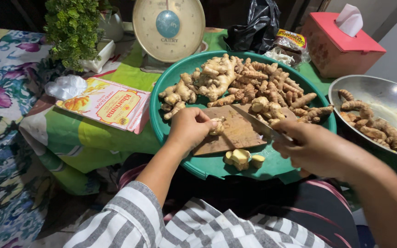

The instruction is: The person sits on the floor and uses a small knife to peel and trim ginger roots over a green tray. They hold each piece in one hand and scrape the skin with the knife, placing the peeled pieces into a metal bowl.

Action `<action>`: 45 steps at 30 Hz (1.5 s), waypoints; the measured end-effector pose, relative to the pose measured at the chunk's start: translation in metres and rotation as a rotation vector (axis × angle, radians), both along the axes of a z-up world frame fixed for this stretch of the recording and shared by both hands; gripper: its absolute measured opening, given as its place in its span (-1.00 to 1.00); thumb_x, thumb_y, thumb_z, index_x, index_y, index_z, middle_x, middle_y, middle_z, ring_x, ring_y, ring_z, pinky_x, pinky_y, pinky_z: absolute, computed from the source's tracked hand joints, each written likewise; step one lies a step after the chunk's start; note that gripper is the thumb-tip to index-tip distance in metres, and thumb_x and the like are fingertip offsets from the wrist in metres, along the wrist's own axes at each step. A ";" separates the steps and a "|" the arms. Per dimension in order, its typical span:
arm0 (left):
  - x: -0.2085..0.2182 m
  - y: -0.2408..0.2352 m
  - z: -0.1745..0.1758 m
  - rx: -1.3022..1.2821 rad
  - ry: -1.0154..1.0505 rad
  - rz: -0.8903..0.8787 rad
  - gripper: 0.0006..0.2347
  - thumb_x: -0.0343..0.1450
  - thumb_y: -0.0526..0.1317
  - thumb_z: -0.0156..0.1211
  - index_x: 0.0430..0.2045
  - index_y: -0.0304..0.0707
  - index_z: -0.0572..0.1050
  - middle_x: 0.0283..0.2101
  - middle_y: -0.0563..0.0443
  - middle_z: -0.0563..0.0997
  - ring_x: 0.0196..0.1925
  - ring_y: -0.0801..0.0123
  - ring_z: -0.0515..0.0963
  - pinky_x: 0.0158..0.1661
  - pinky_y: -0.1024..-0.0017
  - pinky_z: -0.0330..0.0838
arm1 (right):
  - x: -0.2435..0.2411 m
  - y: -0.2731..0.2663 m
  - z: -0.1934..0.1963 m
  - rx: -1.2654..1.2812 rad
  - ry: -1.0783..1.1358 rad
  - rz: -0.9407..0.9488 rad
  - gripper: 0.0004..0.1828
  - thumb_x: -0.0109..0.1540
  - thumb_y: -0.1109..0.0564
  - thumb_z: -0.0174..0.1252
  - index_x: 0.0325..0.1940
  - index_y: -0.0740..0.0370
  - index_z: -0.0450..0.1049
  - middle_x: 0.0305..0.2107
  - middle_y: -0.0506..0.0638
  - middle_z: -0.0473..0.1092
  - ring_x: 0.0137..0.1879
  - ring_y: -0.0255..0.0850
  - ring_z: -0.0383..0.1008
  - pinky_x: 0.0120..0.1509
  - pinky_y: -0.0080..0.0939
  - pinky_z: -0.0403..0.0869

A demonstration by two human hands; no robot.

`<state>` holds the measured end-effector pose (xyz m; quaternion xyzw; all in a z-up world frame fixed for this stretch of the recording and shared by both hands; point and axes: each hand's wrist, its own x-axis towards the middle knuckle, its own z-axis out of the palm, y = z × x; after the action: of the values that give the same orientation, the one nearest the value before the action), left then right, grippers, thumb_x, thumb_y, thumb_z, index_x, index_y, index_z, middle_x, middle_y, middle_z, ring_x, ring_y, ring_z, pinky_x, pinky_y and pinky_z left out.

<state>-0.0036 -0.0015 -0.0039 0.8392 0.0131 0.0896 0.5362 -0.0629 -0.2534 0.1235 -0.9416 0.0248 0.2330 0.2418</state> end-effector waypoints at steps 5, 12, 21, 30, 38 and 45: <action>0.001 -0.001 -0.002 -0.073 -0.054 -0.031 -0.87 0.26 -0.24 0.42 -0.52 -0.32 0.62 -0.48 0.01 0.69 -0.44 0.43 0.65 -0.34 0.44 0.55 | -0.005 0.011 -0.022 0.124 -0.067 0.031 -0.46 0.29 0.13 0.13 0.38 -0.14 0.38 -0.31 -0.03 0.45 -0.34 -0.17 0.42 -0.33 -0.10 0.49; -0.004 -0.002 0.001 -0.069 -0.150 0.010 -0.70 0.16 -0.26 0.52 -0.32 -0.32 0.56 -0.41 0.00 0.60 -0.38 0.38 0.60 -0.31 0.42 0.53 | -0.010 0.028 -0.022 0.040 -0.158 0.139 -0.52 0.28 -0.10 0.19 0.28 -0.05 0.39 -0.30 -0.02 0.54 -0.16 -0.26 0.55 -0.04 -0.15 0.49; 0.004 0.001 -0.008 -0.013 -0.096 0.049 -0.74 0.14 -0.25 0.51 -0.36 -0.25 0.64 -0.37 0.03 0.73 -0.34 0.42 0.71 -0.22 0.43 0.58 | -0.011 0.035 -0.019 0.044 -0.284 0.111 -0.65 0.32 -0.10 0.14 0.12 0.05 0.43 -0.37 0.13 0.53 -0.27 -0.10 0.50 -0.12 -0.06 0.46; 0.006 0.000 -0.005 -0.009 -0.081 0.142 -0.81 0.17 -0.28 0.51 -0.46 -0.30 0.60 -0.44 -0.02 0.71 -0.42 0.39 0.70 -0.31 0.42 0.57 | -0.019 0.055 -0.018 0.121 -0.282 0.125 -0.70 0.36 -0.03 0.04 0.14 0.05 0.37 -0.56 0.25 0.46 -0.45 0.07 0.50 -0.29 0.05 0.44; 0.006 -0.001 -0.007 -0.016 -0.078 0.128 -0.82 0.15 -0.31 0.47 -0.49 -0.32 0.58 -0.45 -0.05 0.71 -0.41 0.35 0.70 -0.30 0.39 0.57 | -0.020 0.057 -0.026 0.134 -0.478 0.303 -0.73 0.31 0.07 0.02 0.08 0.12 0.35 -0.52 0.24 0.49 -0.35 0.20 0.54 -0.32 0.16 0.42; 0.011 0.000 -0.016 0.025 -0.112 0.136 -0.80 0.17 -0.28 0.47 -0.47 -0.33 0.57 -0.43 -0.08 0.70 -0.38 0.25 0.71 -0.28 0.34 0.58 | -0.016 0.059 -0.032 0.059 -0.432 0.349 -0.71 0.29 0.10 0.01 0.07 0.16 0.24 -0.50 0.29 0.49 -0.29 0.26 0.55 -0.27 0.23 0.44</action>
<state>0.0077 -0.0015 -0.0199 0.8366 0.0388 0.1728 0.5184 -0.0791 -0.1947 0.0918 -0.9521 -0.1966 0.0656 0.2251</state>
